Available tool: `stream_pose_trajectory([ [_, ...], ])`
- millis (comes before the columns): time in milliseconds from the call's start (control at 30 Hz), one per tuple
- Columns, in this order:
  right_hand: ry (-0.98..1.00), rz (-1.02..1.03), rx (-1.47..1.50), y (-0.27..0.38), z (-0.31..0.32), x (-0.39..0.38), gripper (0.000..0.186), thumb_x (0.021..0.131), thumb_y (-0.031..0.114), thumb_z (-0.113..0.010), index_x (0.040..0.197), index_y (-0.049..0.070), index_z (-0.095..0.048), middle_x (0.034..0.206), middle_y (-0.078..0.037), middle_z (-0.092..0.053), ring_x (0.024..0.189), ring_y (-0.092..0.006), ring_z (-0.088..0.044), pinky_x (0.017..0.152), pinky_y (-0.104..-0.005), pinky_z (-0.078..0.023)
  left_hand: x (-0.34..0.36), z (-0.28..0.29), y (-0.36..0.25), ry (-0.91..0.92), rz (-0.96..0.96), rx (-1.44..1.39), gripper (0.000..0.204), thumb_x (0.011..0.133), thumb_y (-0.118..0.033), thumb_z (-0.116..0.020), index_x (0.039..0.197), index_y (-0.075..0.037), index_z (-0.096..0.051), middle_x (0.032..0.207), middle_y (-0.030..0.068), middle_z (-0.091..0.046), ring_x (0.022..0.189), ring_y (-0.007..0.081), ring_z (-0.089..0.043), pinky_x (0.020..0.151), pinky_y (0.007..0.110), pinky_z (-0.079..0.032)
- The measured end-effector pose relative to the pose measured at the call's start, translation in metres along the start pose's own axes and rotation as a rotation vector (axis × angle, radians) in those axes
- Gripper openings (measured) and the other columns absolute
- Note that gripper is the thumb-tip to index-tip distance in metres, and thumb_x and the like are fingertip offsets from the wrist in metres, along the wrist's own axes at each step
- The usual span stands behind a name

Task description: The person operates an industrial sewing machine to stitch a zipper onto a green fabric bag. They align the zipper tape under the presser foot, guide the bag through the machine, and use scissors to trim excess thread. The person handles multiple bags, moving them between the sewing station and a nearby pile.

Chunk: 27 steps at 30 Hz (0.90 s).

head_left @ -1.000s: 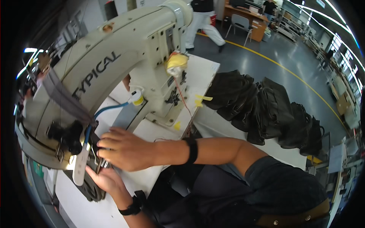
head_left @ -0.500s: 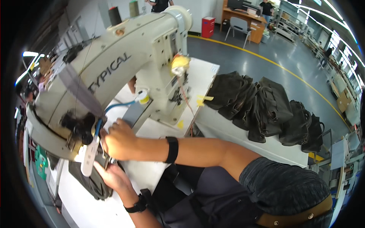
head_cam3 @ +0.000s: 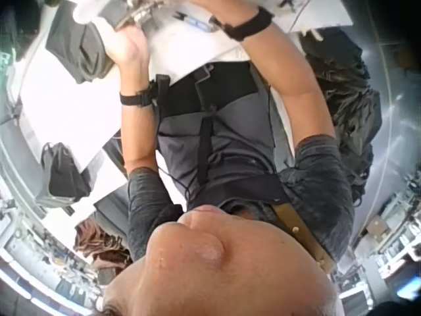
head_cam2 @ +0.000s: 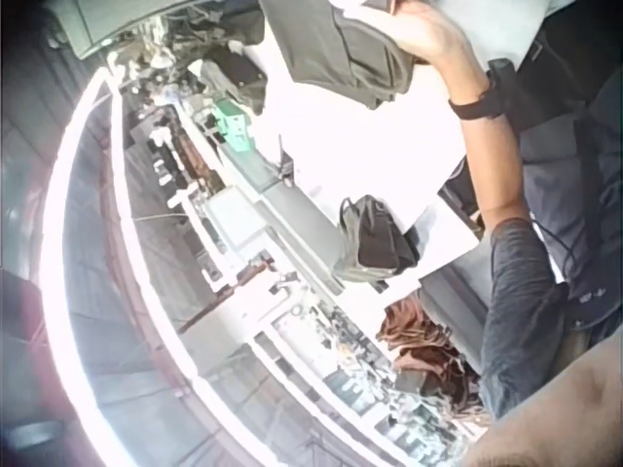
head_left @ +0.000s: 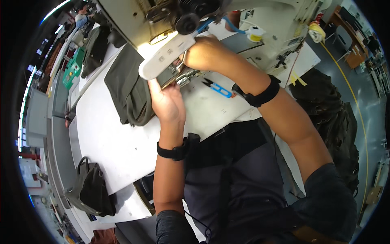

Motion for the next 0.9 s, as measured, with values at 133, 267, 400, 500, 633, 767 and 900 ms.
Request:
stream_pose_trajectory([
  [133,0.027,-0.015,-0.072,0.011,0.003,-0.001,0.038,0.098,0.037,-0.05,0.116,0.015,-0.076,0.119,-0.012,-0.077,0.113,-0.032,-0.073,0.1,-0.052,-0.046,-0.002,0.003,0.001,-0.031,0.017,0.011,0.044,0.114,-0.048,-0.043,0.126,-0.011,-0.064,0.11,-0.0007,-0.069,0.087,0.0123,-0.054,0.08,0.03,-0.043],
  [267,0.0,0.08,-0.049,0.004,-0.004,0.007,0.037,0.098,0.034,-0.051,0.121,0.015,-0.072,0.118,-0.013,-0.077,0.111,-0.0307,-0.074,0.093,-0.0524,-0.053,0.0,-0.005,0.008,-0.006,0.051,0.055,0.047,0.113,-0.045,-0.048,0.136,-0.006,-0.06,0.131,0.005,-0.069,0.117,0.0164,-0.063,0.103,0.035,-0.048],
  [400,-0.113,0.095,-0.069,0.002,-0.006,0.01,0.032,0.099,0.031,-0.052,0.114,0.012,-0.072,0.11,-0.015,-0.078,0.1,-0.0308,-0.077,0.087,-0.0527,-0.057,0.004,-0.005,0.008,0.046,0.118,0.141,0.046,0.114,-0.037,-0.047,0.141,-0.002,-0.057,0.137,0.0089,-0.066,0.126,0.0191,-0.061,0.111,0.037,-0.044],
  [500,-0.213,0.141,-0.062,0.007,-0.007,0.007,0.033,0.097,0.035,-0.055,0.109,0.01,-0.073,0.1,-0.015,-0.078,0.092,-0.0312,-0.077,0.08,-0.0507,-0.058,0.003,-0.004,0.007,0.048,0.105,0.12,0.047,0.114,-0.035,-0.045,0.144,0.0,-0.054,0.142,0.0105,-0.063,0.131,0.0215,-0.059,0.115,0.039,-0.041],
  [633,-0.612,0.183,0.065,-0.002,-0.004,-0.008,0.022,0.09,0.032,-0.065,0.091,0.013,-0.075,0.081,-0.011,-0.076,0.08,-0.0331,-0.073,0.07,-0.0513,-0.05,-0.002,-0.007,0.006,-0.064,0.123,0.262,0.047,0.112,-0.034,-0.052,0.141,0.004,-0.055,0.139,0.0116,-0.064,0.127,0.0226,-0.061,0.109,0.04,-0.046],
  [767,-0.627,0.179,0.106,-0.005,0.0,-0.007,0.02,0.09,0.03,-0.066,0.086,0.013,-0.075,0.08,-0.01,-0.075,0.074,-0.0345,-0.072,0.069,-0.0518,-0.047,-0.011,-0.01,-0.004,-0.145,0.155,0.487,0.049,0.108,-0.038,-0.061,0.132,0.005,-0.063,0.127,0.01,-0.068,0.116,0.0198,-0.063,0.107,0.042,-0.046],
  [900,-0.555,0.172,0.193,0.002,0.005,-0.018,0.022,0.089,0.027,-0.062,0.084,0.008,-0.072,0.082,-0.012,-0.075,0.079,-0.0355,-0.073,0.075,-0.0533,-0.049,-0.013,0.001,-0.019,-0.111,0.057,0.456,0.046,0.106,-0.038,-0.064,0.124,0.004,-0.068,0.122,0.0101,-0.069,0.116,0.0192,-0.062,0.109,0.043,-0.045],
])
Point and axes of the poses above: each hand's wrist, its own x-axis towards the middle knuckle, its own z-axis out of the back of the hand, y = z × x, the point moved 6 cm from there along x, towards the middle knuckle
